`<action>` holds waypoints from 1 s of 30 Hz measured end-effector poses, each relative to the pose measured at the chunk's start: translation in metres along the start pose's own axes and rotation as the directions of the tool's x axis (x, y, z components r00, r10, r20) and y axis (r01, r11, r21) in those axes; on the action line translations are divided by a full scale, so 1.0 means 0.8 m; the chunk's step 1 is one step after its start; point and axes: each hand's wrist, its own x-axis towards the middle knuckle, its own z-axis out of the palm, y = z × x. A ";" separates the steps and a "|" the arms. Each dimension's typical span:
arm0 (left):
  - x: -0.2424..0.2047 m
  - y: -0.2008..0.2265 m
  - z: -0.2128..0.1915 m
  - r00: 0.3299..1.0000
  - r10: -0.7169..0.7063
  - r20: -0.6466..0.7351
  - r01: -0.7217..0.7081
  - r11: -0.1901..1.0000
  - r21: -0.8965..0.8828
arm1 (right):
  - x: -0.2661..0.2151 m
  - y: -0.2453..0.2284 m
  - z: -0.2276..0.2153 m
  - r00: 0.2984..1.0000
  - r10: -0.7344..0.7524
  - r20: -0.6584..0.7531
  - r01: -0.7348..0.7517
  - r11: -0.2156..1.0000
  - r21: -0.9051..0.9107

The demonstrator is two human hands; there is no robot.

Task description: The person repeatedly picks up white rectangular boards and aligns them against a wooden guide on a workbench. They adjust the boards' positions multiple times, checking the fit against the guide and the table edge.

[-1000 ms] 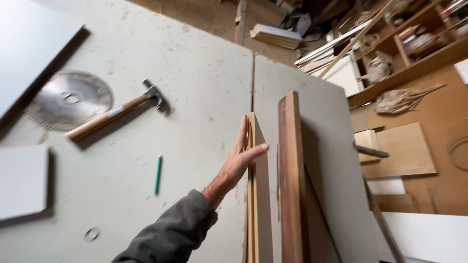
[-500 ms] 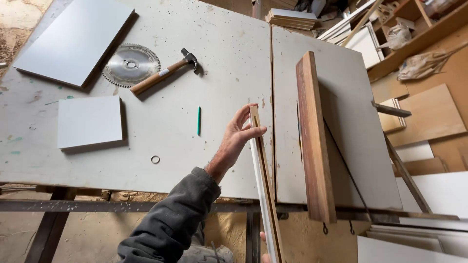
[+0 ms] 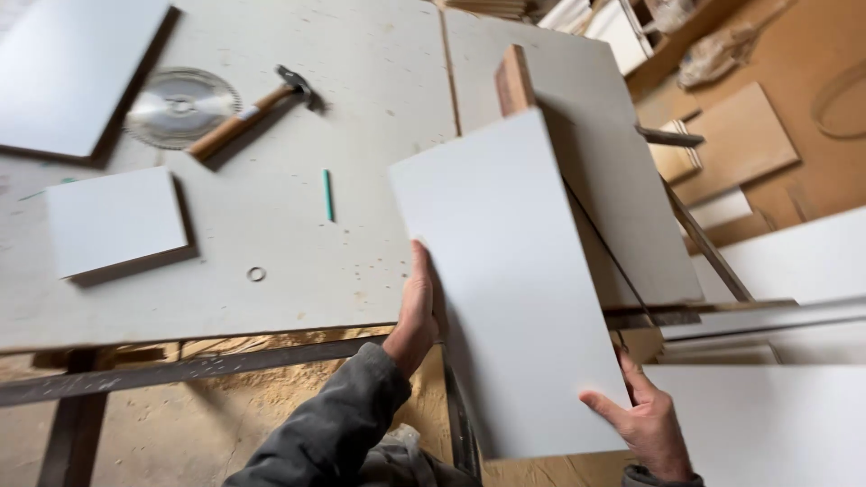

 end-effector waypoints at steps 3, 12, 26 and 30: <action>0.022 -0.027 0.015 0.976 -0.076 -0.206 0.070 0.997 -0.034 | -0.007 -0.043 -0.004 0.995 0.061 -0.083 -0.097 0.813 -0.574; 0.115 -0.135 -0.013 0.837 -0.371 -0.403 0.364 0.926 -0.096 | 0.048 0.106 0.043 0.874 0.486 -0.033 -0.385 0.647 -0.659; 0.289 -0.139 0.002 0.996 -0.042 -0.083 0.085 0.765 0.639 | 0.285 0.115 -0.021 0.850 0.396 -0.346 -0.525 0.689 -0.501; 0.378 -0.164 -0.028 0.862 0.320 0.393 -0.490 0.329 0.807 | 0.316 0.108 -0.026 0.825 0.375 -0.423 -0.552 0.692 -0.465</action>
